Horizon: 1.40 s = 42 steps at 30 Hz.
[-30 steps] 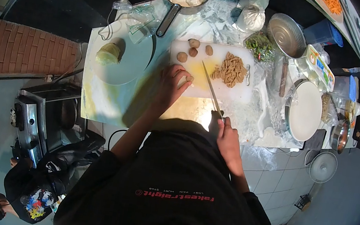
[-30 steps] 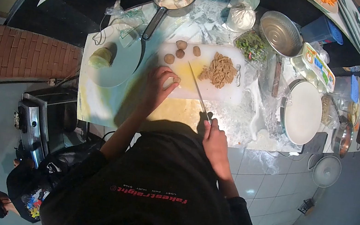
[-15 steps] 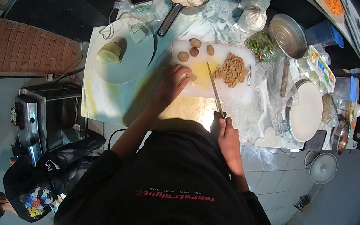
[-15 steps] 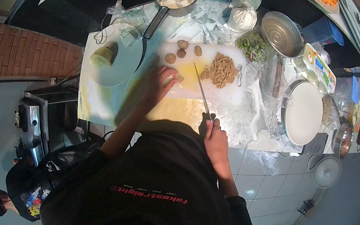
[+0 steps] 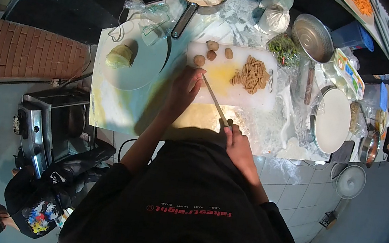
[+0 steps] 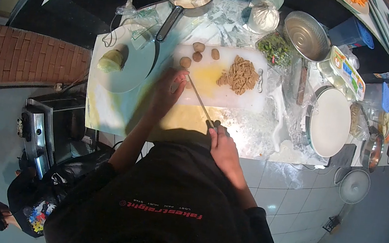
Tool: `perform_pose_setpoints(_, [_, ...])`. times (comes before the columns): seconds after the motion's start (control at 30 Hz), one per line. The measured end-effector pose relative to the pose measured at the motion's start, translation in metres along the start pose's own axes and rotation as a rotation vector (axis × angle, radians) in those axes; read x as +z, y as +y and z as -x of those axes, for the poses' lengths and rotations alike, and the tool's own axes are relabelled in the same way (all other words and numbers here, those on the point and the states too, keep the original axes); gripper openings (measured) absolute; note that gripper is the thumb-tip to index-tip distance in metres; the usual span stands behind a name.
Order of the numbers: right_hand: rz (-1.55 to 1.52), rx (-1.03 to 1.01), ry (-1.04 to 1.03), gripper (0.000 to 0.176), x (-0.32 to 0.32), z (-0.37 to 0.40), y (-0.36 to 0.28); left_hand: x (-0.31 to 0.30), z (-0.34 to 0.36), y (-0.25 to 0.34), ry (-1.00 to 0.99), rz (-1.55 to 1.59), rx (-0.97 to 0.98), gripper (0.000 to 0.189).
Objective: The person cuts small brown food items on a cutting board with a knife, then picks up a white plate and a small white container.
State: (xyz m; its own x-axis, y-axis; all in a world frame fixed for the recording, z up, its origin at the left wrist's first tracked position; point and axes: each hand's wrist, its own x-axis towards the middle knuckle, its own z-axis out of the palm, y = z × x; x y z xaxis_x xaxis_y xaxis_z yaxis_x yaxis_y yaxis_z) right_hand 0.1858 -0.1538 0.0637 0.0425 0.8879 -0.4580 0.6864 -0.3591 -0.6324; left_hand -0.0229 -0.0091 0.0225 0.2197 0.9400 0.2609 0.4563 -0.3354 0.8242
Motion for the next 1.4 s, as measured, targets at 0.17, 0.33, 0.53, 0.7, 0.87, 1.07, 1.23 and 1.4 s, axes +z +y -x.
perform_pose_setpoints(0.17, [-0.109, -0.005, 0.116, 0.044, -0.002, 0.001, 0.014, 0.018, -0.005, 0.009, -0.012, -0.121, 0.171, 0.023])
perform_pose_setpoints(0.33, [-0.083, 0.061, 0.141, 0.044, -0.008, 0.005, 0.028, 0.051, -0.001, -0.002, -0.032, -0.134, 0.193, 0.025])
perform_pose_setpoints(0.53, [-0.090, 0.040, 0.142, 0.044, -0.003, 0.008, 0.029, 0.038, 0.005, -0.002, -0.041, -0.132, 0.193, 0.028])
perform_pose_setpoints(0.7, [-0.086, 0.054, 0.135, 0.042, -0.004, 0.007, 0.025, 0.025, -0.002, 0.005, -0.023, -0.241, 0.207, 0.026])
perform_pose_setpoints(0.87, [-0.081, 0.036, 0.129, 0.042, -0.001, 0.005, 0.032, 0.034, -0.007, 0.002, -0.047, -0.228, 0.226, 0.017])
perform_pose_setpoints(1.07, [-0.063, 0.075, 0.103, 0.041, -0.004, 0.010, 0.028, 0.045, -0.005, -0.002, 0.055, -0.244, 0.134, 0.022])
perform_pose_setpoints(1.23, [-0.052, 0.063, 0.144, 0.040, 0.005, 0.008, 0.033, 0.046, 0.000, -0.004, 0.024, -0.263, 0.179, 0.020])
perform_pose_setpoints(1.4, [-0.040, 0.066, 0.126, 0.038, -0.001, 0.009, 0.028, 0.050, -0.003, -0.002, 0.037, -0.274, 0.175, 0.018])
